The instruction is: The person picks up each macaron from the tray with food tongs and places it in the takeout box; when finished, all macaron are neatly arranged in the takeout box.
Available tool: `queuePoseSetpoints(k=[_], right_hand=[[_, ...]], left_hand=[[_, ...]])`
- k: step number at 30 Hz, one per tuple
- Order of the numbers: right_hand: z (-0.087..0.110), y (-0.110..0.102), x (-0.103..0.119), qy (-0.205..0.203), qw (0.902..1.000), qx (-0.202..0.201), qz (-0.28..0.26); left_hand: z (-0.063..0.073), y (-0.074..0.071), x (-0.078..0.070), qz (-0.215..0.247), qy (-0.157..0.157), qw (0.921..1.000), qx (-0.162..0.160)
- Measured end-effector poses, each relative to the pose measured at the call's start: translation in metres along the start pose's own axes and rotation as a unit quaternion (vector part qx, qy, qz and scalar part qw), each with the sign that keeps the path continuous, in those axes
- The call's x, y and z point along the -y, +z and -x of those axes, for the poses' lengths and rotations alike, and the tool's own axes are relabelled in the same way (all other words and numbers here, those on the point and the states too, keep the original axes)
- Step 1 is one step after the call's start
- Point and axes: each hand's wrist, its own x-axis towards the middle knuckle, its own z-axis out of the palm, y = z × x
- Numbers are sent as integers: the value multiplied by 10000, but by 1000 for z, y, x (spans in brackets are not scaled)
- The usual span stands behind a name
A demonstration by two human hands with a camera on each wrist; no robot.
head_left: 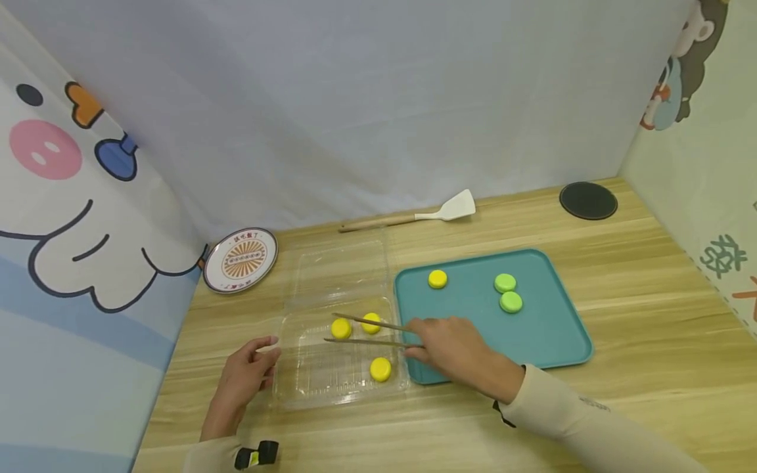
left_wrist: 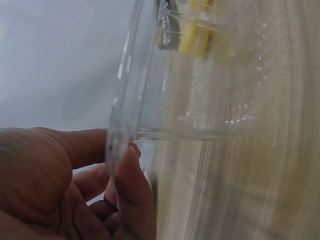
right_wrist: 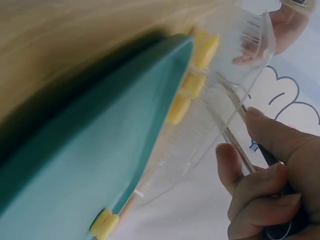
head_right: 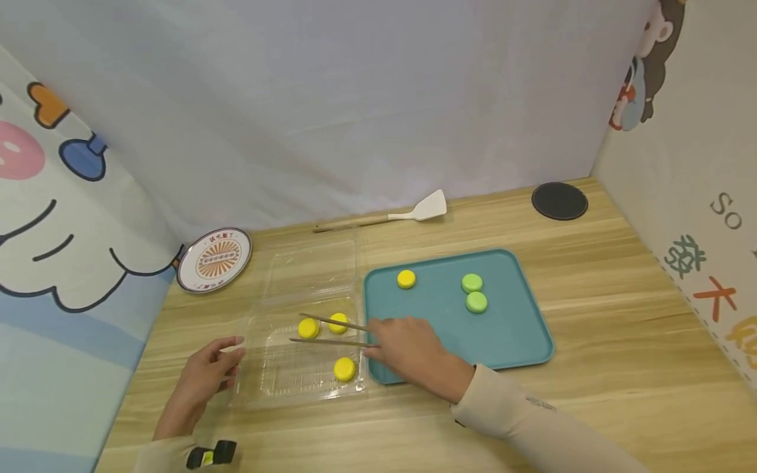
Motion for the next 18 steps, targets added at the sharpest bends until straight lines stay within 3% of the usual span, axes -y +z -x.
queuePoseSetpoints(k=[10, 18], right_hand=[[8, 1, -11, -319, 9967, -732, -116], [31, -10, -25, 88, 9936, -1121, -58]], left_hand=[[-1, -1, 0, 3, -18, 10000, 28], [-1, -1, 1, 64, -14, 10000, 66]])
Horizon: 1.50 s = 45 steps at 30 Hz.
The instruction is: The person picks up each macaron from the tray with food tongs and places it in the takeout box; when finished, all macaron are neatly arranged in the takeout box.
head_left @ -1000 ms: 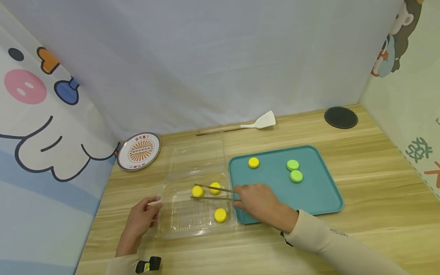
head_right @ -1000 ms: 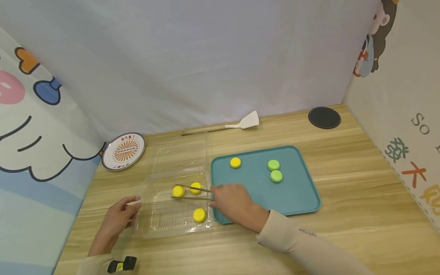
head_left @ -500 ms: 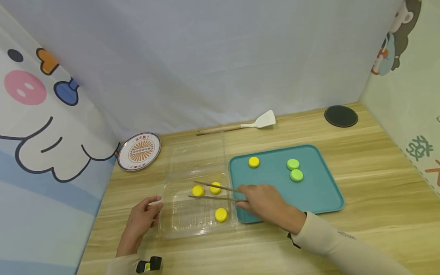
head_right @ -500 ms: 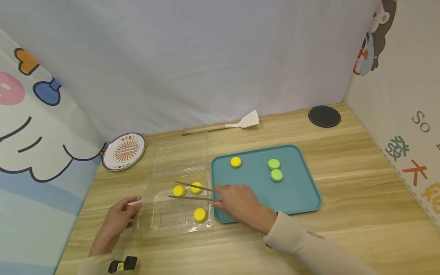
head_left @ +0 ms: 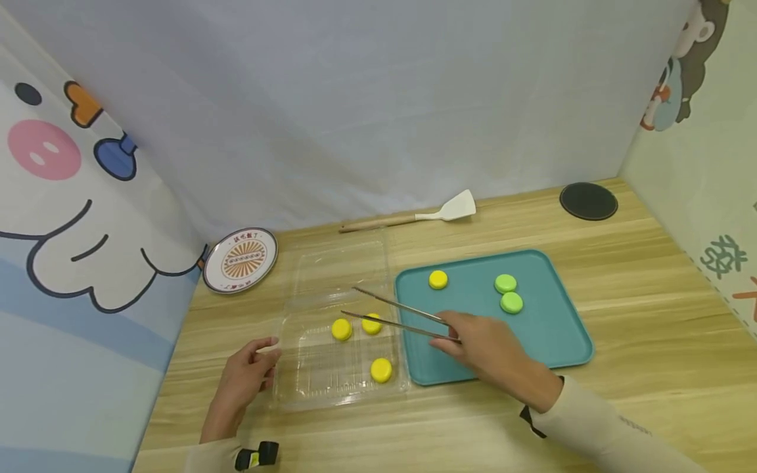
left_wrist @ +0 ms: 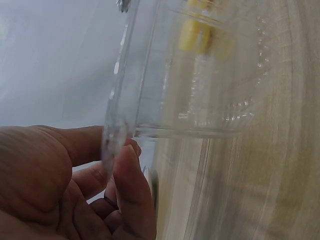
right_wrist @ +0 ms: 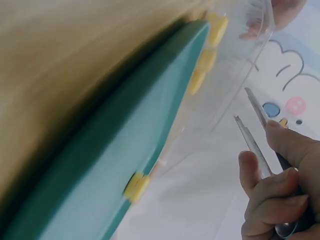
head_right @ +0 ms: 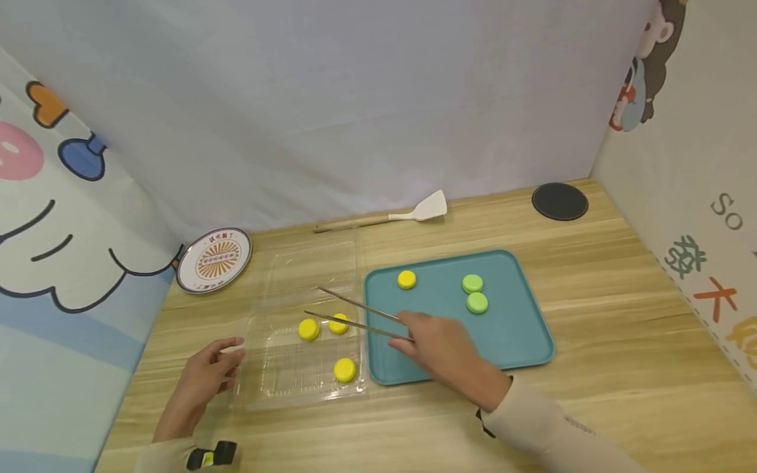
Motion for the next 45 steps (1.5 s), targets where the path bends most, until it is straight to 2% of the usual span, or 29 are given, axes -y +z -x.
queuePoseSetpoints(k=[6, 11, 16, 20, 25, 33, 41, 45], right_hand=[[25, -15, -18, 412, 9983, -326, 252], [50, -25, -34, 412, 9952, -764, 459], [75, -37, -49, 566, 9912, -1016, 629], [93, -45, -59, 776, 9892, -981, 763], [114, -55, -67, 1364, 9846, -648, 877], [153, -63, -76, 1647, 9753, -901, 1160], [165, -65, -85, 1749, 9726, -848, 1275], [167, -64, -84, 1826, 9739, -674, 1172]], left_hand=[[0, 0, -2, 10, 54, 10000, -33], [1, 0, -2, -22, 68, 10000, -31], [1, 1, -1, -3, 38, 10000, -35], [1, 1, 1, 19, 2, 10000, -55], [1, 2, 2, 27, -24, 10000, -61], [-2, 2, 1, 90, 9, 10000, -8], [-2, -2, 0, 106, 3, 9999, -28], [-2, 0, 1, 142, -1, 9999, 26]])
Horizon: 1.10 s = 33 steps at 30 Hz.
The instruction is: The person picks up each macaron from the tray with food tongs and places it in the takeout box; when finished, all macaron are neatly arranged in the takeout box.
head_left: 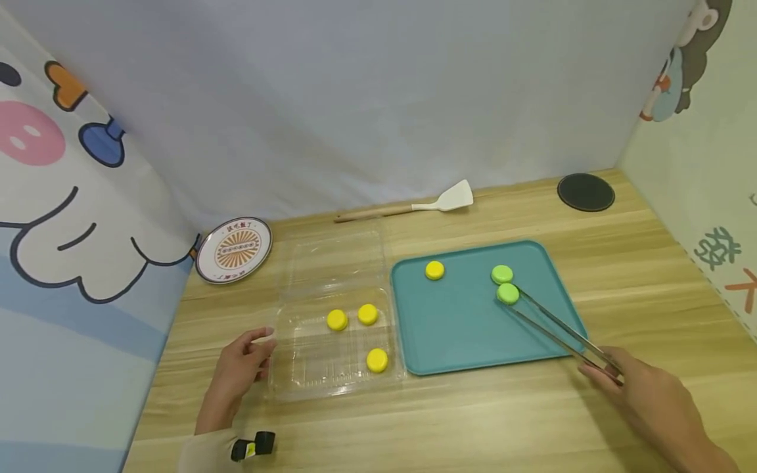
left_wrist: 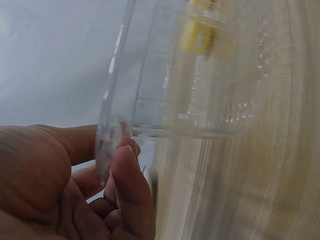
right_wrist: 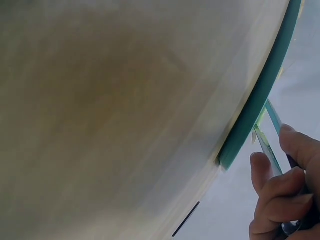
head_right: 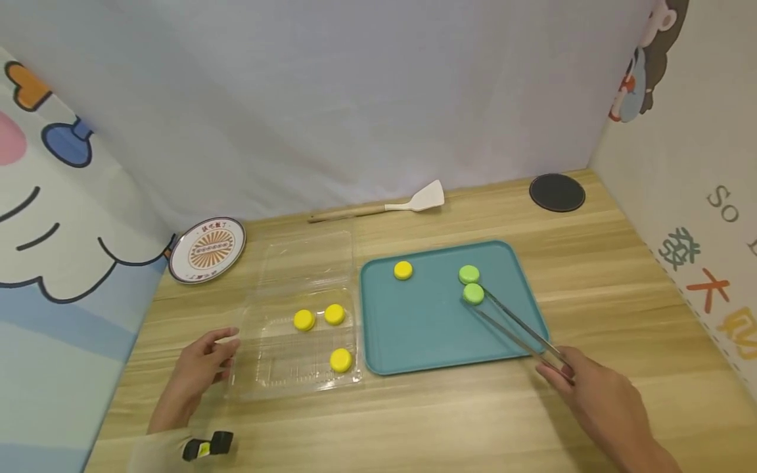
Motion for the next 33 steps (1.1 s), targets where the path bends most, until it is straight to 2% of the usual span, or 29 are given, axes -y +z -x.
queuePoseSetpoints(k=[4, 8, 16, 21, 29, 33], right_hand=[[-3, 0, 6, 133, 9994, 297, -70], [-8, 0, 12, 88, 9992, 397, -26], [-24, 1, 22, -365, 9991, 216, 97], [-38, 2, 32, -459, 9982, 378, -108], [-55, 12, 47, -1069, 9936, 29, -360], [-63, 15, 58, -1311, 9903, -11, -469]], left_hand=[[0, 1, 1, 21, 5, 10000, -18], [0, 0, 1, 11, 37, 10000, -42], [0, 0, 3, -5, 23, 10000, -21], [0, 1, 2, -19, 53, 10000, -51], [1, 2, 2, 124, 103, 9999, -41], [1, 2, 1, 112, 80, 9998, -105]])
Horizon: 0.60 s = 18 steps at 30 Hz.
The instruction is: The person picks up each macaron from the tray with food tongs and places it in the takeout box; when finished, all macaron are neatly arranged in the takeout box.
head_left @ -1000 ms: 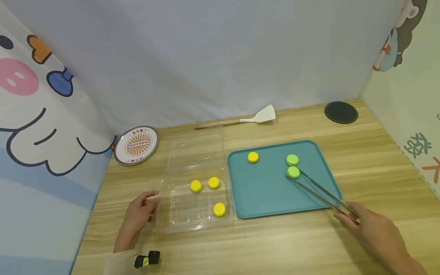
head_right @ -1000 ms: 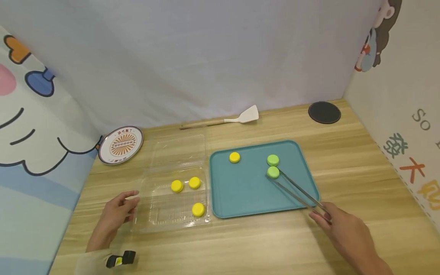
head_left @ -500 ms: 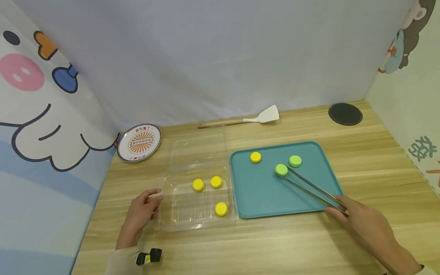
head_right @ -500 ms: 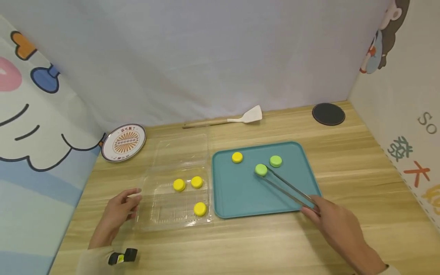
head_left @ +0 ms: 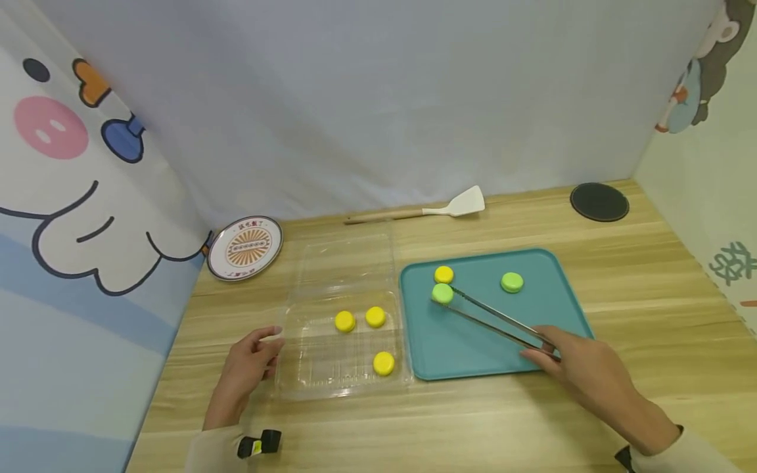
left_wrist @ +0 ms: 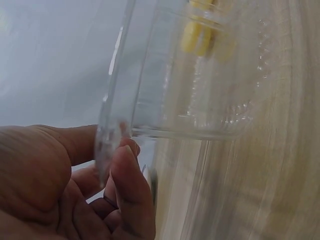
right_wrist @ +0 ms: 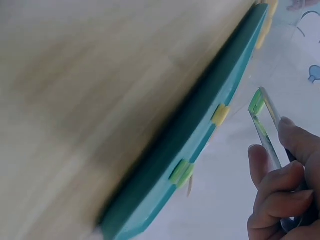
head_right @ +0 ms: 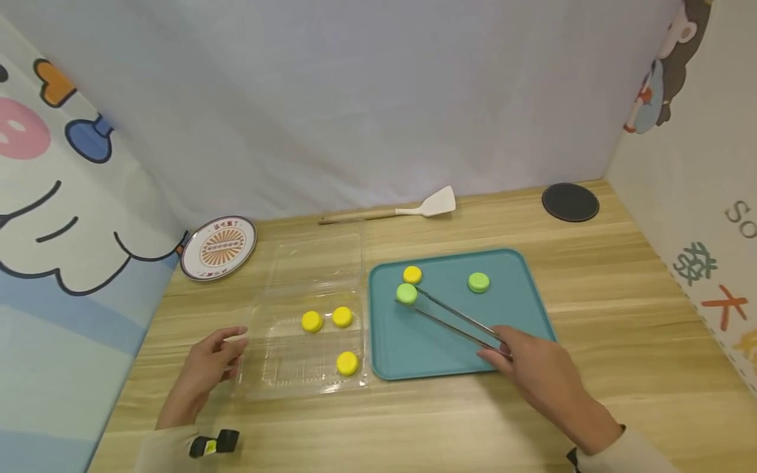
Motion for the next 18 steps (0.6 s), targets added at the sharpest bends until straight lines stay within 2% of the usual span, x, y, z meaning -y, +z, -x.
queuePoseSetpoints(k=[5, 11, 18], right_hand=[[-12, 1, 12, -114, 9998, 122, -141], [-26, 6, 25, -579, 9975, 9, -395], [-41, 11, 44, -829, 9937, 499, -559]], left_hand=[[1, 2, 0, 1, -23, 10000, -27], [1, 3, 0, -22, -51, 10000, -49], [0, 1, -1, -63, -39, 10000, -62]])
